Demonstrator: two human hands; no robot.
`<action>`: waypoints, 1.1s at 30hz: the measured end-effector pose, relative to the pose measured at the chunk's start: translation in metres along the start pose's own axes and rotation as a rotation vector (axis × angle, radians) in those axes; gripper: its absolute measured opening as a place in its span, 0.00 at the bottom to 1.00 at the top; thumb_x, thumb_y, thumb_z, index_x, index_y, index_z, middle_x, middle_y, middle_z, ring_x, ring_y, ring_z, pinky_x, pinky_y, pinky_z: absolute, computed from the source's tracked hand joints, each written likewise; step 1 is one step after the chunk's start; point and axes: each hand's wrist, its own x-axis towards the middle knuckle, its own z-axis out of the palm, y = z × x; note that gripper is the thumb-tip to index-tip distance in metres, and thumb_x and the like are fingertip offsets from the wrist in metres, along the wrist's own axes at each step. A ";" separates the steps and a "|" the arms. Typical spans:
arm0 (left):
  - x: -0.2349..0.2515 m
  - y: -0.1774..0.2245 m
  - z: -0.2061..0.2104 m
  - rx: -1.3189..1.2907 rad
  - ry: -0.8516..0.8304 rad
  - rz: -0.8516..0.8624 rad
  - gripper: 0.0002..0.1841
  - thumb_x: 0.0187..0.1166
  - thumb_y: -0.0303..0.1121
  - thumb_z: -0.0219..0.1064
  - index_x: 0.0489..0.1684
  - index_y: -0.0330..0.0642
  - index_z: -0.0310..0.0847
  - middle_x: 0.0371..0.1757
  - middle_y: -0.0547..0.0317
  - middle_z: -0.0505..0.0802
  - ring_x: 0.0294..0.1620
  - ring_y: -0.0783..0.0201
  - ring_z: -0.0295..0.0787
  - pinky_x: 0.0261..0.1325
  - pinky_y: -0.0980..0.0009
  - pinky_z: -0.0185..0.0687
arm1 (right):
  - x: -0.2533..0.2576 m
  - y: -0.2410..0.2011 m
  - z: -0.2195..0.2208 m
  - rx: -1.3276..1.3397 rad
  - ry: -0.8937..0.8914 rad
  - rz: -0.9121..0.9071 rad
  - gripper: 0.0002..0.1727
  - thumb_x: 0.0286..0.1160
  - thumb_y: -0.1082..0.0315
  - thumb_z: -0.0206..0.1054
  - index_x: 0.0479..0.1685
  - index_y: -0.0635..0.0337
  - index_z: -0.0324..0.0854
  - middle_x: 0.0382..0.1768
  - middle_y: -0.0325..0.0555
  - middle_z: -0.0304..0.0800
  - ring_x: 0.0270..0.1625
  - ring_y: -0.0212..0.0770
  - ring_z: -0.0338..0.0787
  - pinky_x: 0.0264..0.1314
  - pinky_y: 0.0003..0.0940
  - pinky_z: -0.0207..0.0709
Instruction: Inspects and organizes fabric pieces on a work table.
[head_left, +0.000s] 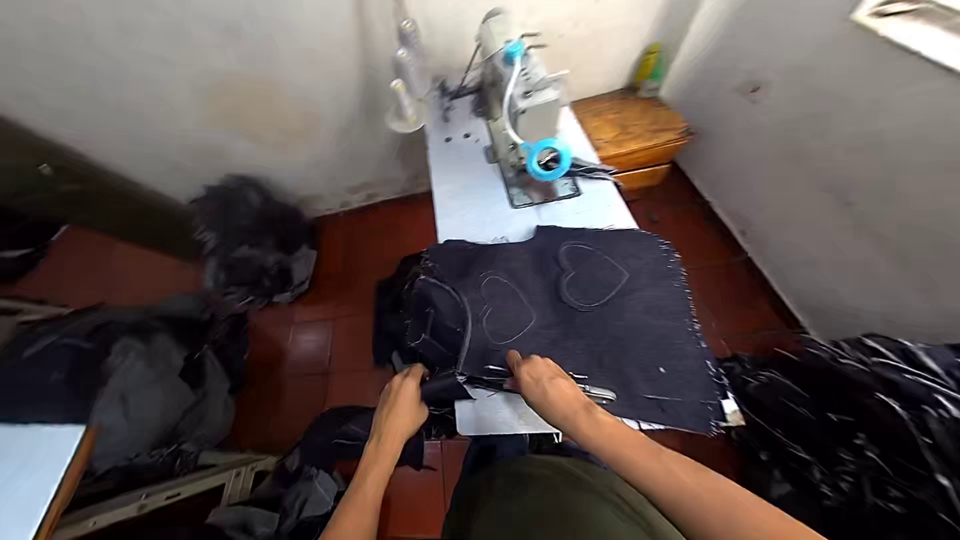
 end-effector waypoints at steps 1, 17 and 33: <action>-0.001 0.006 -0.004 -0.007 -0.003 -0.022 0.29 0.65 0.22 0.70 0.71 0.39 0.80 0.69 0.42 0.88 0.72 0.43 0.84 0.75 0.43 0.77 | -0.001 -0.012 0.001 -0.045 0.006 -0.015 0.21 0.90 0.61 0.56 0.68 0.70 0.74 0.54 0.73 0.87 0.62 0.72 0.88 0.62 0.66 0.80; -0.034 0.020 0.033 -0.194 -0.125 -0.150 0.30 0.74 0.31 0.65 0.79 0.32 0.69 0.70 0.36 0.85 0.73 0.42 0.83 0.74 0.44 0.78 | 0.004 -0.054 0.041 -0.080 0.327 -0.011 0.21 0.94 0.60 0.45 0.63 0.67 0.77 0.49 0.65 0.90 0.54 0.66 0.93 0.54 0.63 0.83; -0.091 -0.055 0.092 -0.482 0.189 1.140 0.33 0.90 0.58 0.48 0.31 0.35 0.84 0.30 0.50 0.90 0.39 0.55 0.91 0.55 0.58 0.85 | -0.141 -0.053 0.045 0.397 0.392 -0.777 0.18 0.82 0.49 0.67 0.30 0.53 0.82 0.19 0.34 0.80 0.21 0.26 0.78 0.23 0.25 0.72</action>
